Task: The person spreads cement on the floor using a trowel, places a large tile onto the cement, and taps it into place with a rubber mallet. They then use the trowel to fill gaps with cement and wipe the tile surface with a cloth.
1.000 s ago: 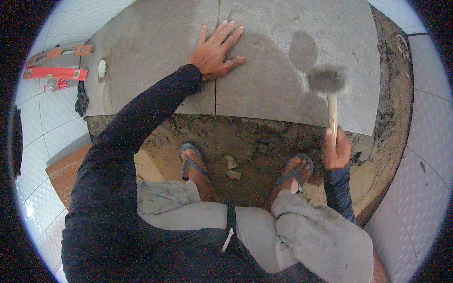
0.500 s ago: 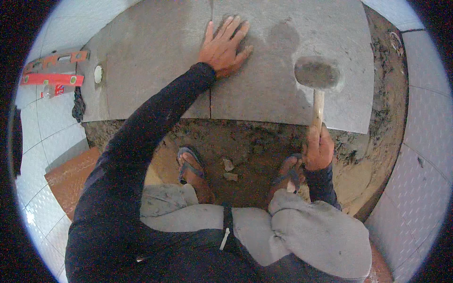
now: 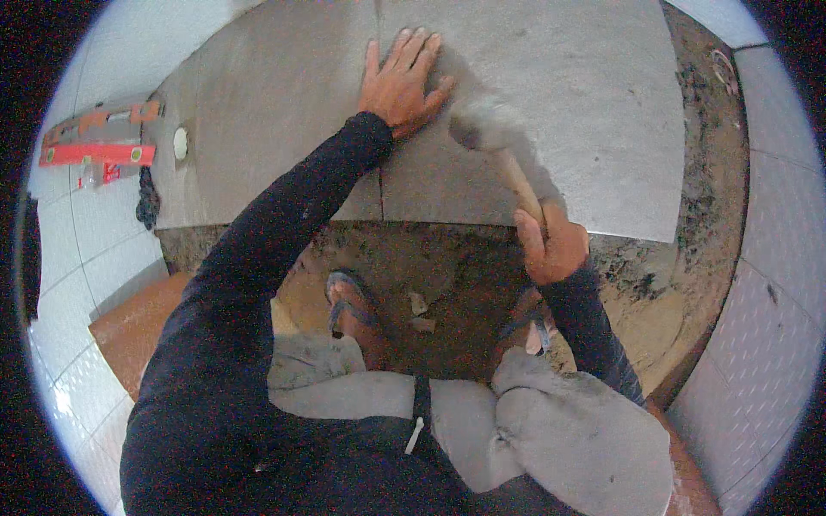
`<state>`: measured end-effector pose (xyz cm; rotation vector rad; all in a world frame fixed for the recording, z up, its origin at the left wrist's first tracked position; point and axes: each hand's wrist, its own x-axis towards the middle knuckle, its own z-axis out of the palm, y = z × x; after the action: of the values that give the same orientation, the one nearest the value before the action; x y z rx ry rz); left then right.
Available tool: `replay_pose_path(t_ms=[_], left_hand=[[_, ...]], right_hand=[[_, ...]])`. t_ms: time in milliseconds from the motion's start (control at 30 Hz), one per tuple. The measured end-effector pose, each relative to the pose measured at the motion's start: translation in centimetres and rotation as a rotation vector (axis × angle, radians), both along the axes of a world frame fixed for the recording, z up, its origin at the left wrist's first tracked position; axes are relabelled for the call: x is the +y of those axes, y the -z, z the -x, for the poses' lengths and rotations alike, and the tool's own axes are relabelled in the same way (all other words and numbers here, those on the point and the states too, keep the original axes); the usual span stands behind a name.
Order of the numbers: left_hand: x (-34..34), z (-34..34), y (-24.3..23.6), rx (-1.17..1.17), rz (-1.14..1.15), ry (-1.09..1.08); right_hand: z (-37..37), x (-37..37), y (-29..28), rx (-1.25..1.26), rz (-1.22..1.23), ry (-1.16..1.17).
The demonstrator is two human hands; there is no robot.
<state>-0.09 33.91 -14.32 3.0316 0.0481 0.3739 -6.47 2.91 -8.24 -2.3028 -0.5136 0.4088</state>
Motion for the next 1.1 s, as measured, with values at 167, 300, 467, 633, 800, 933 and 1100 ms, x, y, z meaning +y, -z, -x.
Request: replay_pose_path(t_ms=[167,300,467,633,800,933,1100], left_hand=[[-5.8,-7.4,-1.2,-0.095,0.084,0.110],[-11.0,-12.9,-0.3,-0.019,0.193,0.068],[-12.0,-14.7,0.5,0.086,0.127,-0.011],[-11.9,-14.8,0.1,0.062,0.139,0.006],[-12.2,-14.9,-0.1,0.084,0.120,-0.012],[-12.1,-14.9,0.1,0.066,0.120,-0.010],[-12.1,-14.9,0.2,0.071,0.130,-0.007]], right_hand=[[-2.6,-1.0,-0.6,0.504,-0.401,0.540],[-8.3,-2.2,0.2,0.291,-0.469,0.631],[-15.8,-3.0,1.7,-0.321,0.182,0.477],[-19.3,-4.1,2.2,-0.300,0.235,0.463],[-19.8,-5.1,2.0,-0.319,0.186,0.455],[-19.2,-5.6,2.4,-0.264,0.223,0.459],[-20.3,-5.8,3.7,-0.193,0.145,0.522]])
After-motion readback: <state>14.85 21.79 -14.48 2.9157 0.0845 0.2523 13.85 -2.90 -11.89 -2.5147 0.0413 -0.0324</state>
